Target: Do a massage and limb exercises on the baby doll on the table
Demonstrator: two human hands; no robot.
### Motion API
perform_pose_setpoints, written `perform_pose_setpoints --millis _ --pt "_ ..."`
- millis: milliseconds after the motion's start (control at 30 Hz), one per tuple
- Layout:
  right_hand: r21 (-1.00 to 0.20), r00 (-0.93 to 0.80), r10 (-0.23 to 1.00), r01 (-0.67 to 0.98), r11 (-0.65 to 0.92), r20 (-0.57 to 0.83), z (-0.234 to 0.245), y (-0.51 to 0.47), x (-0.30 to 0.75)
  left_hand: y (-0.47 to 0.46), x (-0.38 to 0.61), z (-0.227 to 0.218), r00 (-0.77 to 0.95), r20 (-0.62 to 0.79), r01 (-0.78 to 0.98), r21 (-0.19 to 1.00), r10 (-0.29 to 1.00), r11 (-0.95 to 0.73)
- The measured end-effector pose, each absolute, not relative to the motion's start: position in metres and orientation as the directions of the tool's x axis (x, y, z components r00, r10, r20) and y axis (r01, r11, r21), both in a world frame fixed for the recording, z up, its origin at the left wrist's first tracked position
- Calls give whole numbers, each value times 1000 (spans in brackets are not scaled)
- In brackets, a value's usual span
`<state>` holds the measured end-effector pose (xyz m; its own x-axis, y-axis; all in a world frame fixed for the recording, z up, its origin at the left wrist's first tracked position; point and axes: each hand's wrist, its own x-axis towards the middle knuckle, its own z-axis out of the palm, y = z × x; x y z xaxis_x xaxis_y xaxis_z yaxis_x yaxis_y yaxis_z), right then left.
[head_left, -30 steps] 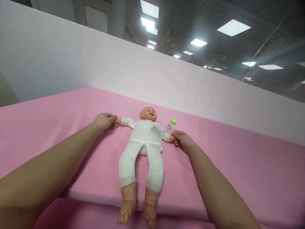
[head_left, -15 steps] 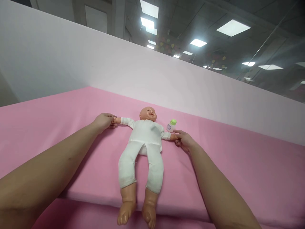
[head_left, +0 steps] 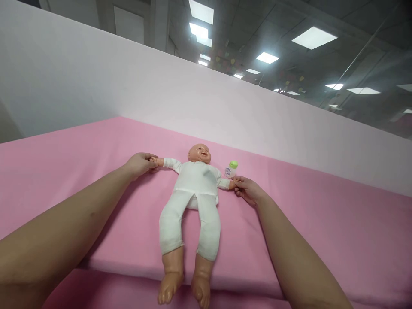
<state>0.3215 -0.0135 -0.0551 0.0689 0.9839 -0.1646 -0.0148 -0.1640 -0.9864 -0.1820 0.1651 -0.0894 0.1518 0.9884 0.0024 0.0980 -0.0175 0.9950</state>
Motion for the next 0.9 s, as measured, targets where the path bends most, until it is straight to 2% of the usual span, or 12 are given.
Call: perform_pose_setpoints --millis 167,367,900 --pt "-987 70 986 51 -153 -149 -57 -12 322 165 -180 -88 133 3 142 990 991 -22" --pt "-979 92 984 127 -162 -151 -57 -13 319 167 -178 -90 108 -12 91 996 994 2" --pt "-974 213 963 118 -195 -167 -53 -13 309 167 -175 -88 64 -47 30 999 997 45"
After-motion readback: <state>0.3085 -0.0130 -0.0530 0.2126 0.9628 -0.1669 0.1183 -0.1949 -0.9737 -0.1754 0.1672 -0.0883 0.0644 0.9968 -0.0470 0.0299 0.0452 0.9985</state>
